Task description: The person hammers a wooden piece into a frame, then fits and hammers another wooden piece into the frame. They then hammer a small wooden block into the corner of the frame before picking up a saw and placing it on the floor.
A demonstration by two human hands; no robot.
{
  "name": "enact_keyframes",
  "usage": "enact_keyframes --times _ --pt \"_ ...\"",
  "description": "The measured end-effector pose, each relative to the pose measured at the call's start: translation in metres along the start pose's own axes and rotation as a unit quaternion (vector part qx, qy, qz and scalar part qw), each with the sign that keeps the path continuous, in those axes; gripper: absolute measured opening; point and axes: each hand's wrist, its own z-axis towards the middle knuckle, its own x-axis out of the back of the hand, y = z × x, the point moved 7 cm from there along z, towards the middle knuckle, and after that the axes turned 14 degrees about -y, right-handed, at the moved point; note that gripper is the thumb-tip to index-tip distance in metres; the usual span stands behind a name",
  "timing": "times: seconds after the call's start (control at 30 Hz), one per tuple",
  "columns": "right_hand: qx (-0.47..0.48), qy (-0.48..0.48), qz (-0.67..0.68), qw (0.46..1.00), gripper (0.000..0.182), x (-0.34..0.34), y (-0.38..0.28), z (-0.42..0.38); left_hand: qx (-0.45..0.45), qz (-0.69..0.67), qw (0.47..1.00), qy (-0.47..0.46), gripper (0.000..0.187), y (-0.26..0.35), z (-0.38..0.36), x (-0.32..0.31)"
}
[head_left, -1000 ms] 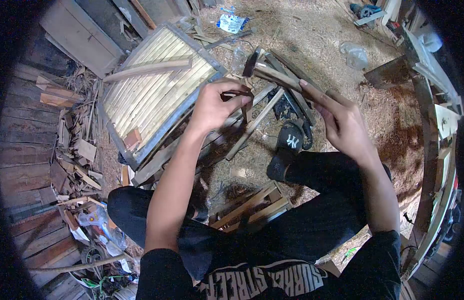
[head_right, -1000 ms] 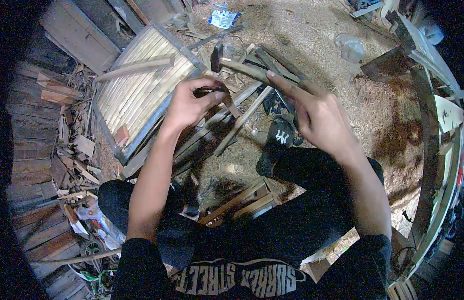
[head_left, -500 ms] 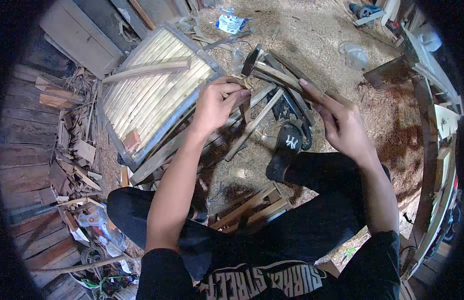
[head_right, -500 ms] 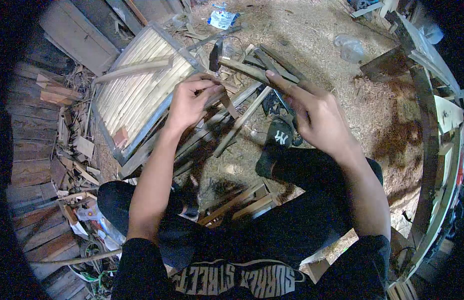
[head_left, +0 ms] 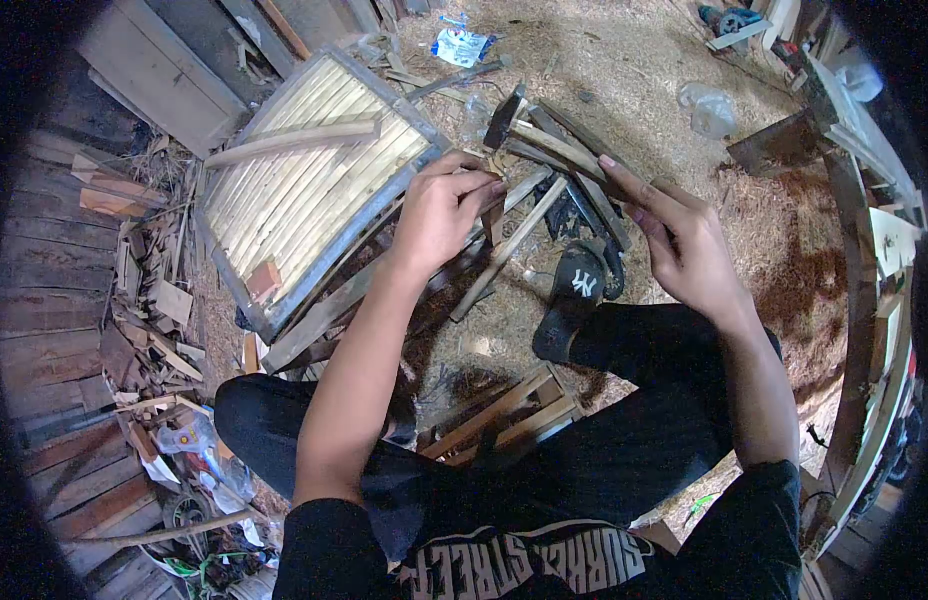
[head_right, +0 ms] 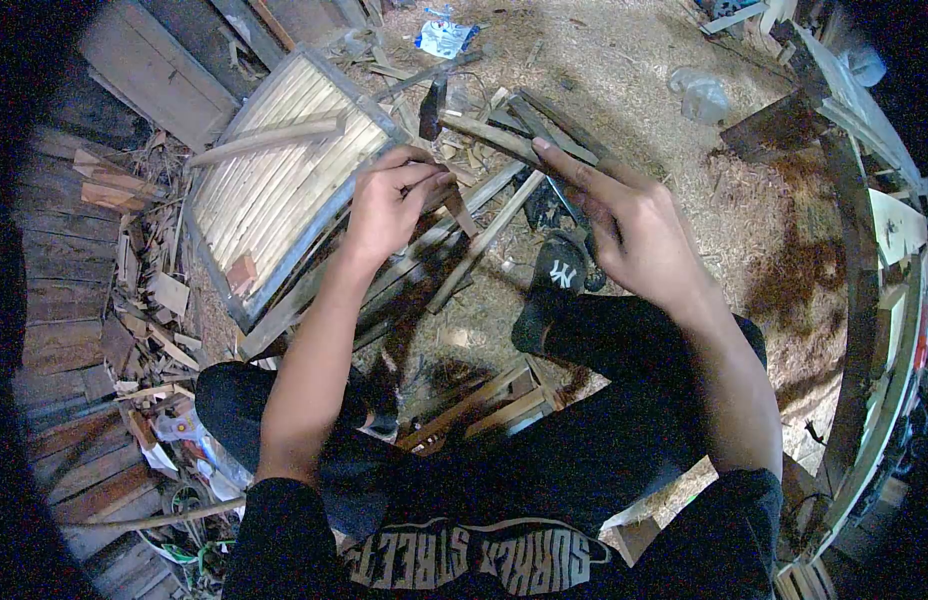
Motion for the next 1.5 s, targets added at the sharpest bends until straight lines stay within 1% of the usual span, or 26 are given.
enact_keyframes --times 0.13,0.2,0.3,0.33,0.4,0.47,0.5,0.53,0.6,0.63,0.7,0.77,0.87,0.93,0.97,1.03,1.07,1.1,1.13,1.2,1.27,1.33,1.37,1.43,1.47,1.5 --pt "0.014 0.013 0.017 1.000 0.067 0.000 -0.002 0.000 -0.001 -0.009 1.000 -0.023 0.017 0.002 -0.003 0.005" --pt "0.011 0.002 0.008 1.000 0.067 0.000 -0.001 -0.001 0.050 -0.018 0.998 -0.023 0.018 -0.003 -0.004 0.007" --pt "0.010 -0.016 -0.018 1.000 0.066 -0.002 -0.003 -0.002 0.060 -0.047 0.997 -0.017 0.017 -0.006 -0.004 0.005" --pt "0.012 -0.023 -0.036 0.999 0.066 -0.003 -0.004 -0.003 0.060 -0.047 0.997 -0.017 0.017 -0.006 -0.004 0.003" --pt "0.013 -0.025 -0.041 0.999 0.066 -0.005 -0.004 -0.002 0.056 -0.054 0.997 0.018 0.012 -0.005 -0.005 0.003" --pt "0.015 -0.028 -0.048 0.998 0.067 -0.006 -0.004 -0.003 0.062 -0.043 0.997 0.016 0.013 -0.006 -0.005 0.002" --pt "0.001 -0.042 -0.056 0.998 0.068 -0.009 -0.002 -0.003 0.068 -0.032 0.997 0.015 0.017 -0.006 -0.005 0.002" --pt "-0.014 -0.056 -0.063 0.996 0.069 -0.011 0.000 -0.003 0.068 -0.032 0.997 0.015 0.017 -0.006 -0.005 0.002" --pt "-0.011 -0.054 -0.076 0.996 0.070 -0.013 0.002 -0.005 0.051 -0.020 0.998 0.017 0.018 -0.003 -0.005 0.003" --pt "-0.008 -0.052 -0.088 0.995 0.071 -0.014 0.003 -0.006 0.051 -0.021 0.998 0.016 0.018 -0.003 -0.005 0.002" --pt "-0.013 -0.055 -0.089 0.994 0.072 -0.014 0.000 -0.007 0.052 -0.022 0.998 0.026 0.011 -0.003 -0.005 0.000" --pt "-0.018 -0.057 -0.091 0.994 0.073 -0.015 0.001 -0.008 0.056 -0.017 0.998 0.022 0.012 -0.002 -0.006 0.000" --pt "-0.020 -0.052 -0.102 0.993 0.076 -0.016 0.003 -0.008 0.061 -0.014 0.998 0.022 0.012 0.002 -0.005 0.001" --pt "0.008 0.011 -0.058 0.998 0.078 -0.009 -0.002 -0.009 0.064 -0.016 0.997 0.026 0.014 0.004 -0.005 0.003" --pt "0.009 0.010 -0.058 0.998 0.078 -0.008 -0.003 -0.009 0.071 -0.029 0.997 0.014 0.012 0.003 -0.004 0.002" --pt "-0.035 -0.073 -0.138 0.987 0.078 -0.015 -0.001 -0.009 0.077 -0.041 0.996 0.002 0.010 0.000 -0.003 0.001" --pt "-0.034 -0.072 -0.138 0.987 0.078 -0.016 0.000 -0.009 0.060 -0.025 0.998 0.009 0.010 0.002 -0.002 0.001" --pt "-0.020 -0.043 -0.130 0.990 0.078 -0.015 0.000 -0.010 0.043 -0.009 0.999 0.015 0.010 0.004 -0.002 0.002" --pt "-0.005 -0.014 -0.122 0.992 0.078 -0.013 -0.001 -0.011 0.043 -0.009 0.999 0.015 0.010 0.004 -0.001 0.002" --pt "-0.001 -0.009 -0.107 0.994 0.078 -0.012 -0.002 -0.010 0.057 -0.036 0.998 0.004 0.011 0.000 -0.001 0.000" --pt "0.002 -0.003 -0.092 0.996 0.079 -0.010 -0.005 -0.012 0.057 -0.024 0.998 0.002 0.011 -0.001 -0.002 -0.001" --pt "-0.044 -0.067 -0.162 0.984 0.078 -0.013 -0.003 -0.010 0.055 -0.010 0.998 0.003 0.011 0.003 0.000 0.001" --pt "-0.043 -0.067 -0.162 0.984 0.078 -0.016 -0.001 -0.009 0.057 -0.007 0.998 0.009 0.011 0.005 -0.002 0.001" --pt "0.059 0.063 -0.059 0.995 0.079 -0.007 -0.006 -0.012 0.061 -0.005 0.998 0.012 0.011 0.004 -0.003 0.001" --pt "0.056 0.062 -0.057 0.995 0.079 -0.006 -0.007 -0.014 0.061 -0.009 0.998 0.007 0.011 0.002 -0.003 0.000" --pt "0.004 -0.015 -0.115 0.993 0.080 -0.011 -0.005 -0.012 0.060 -0.012 0.998 0.004 0.011 0.001 -0.002 0.000"
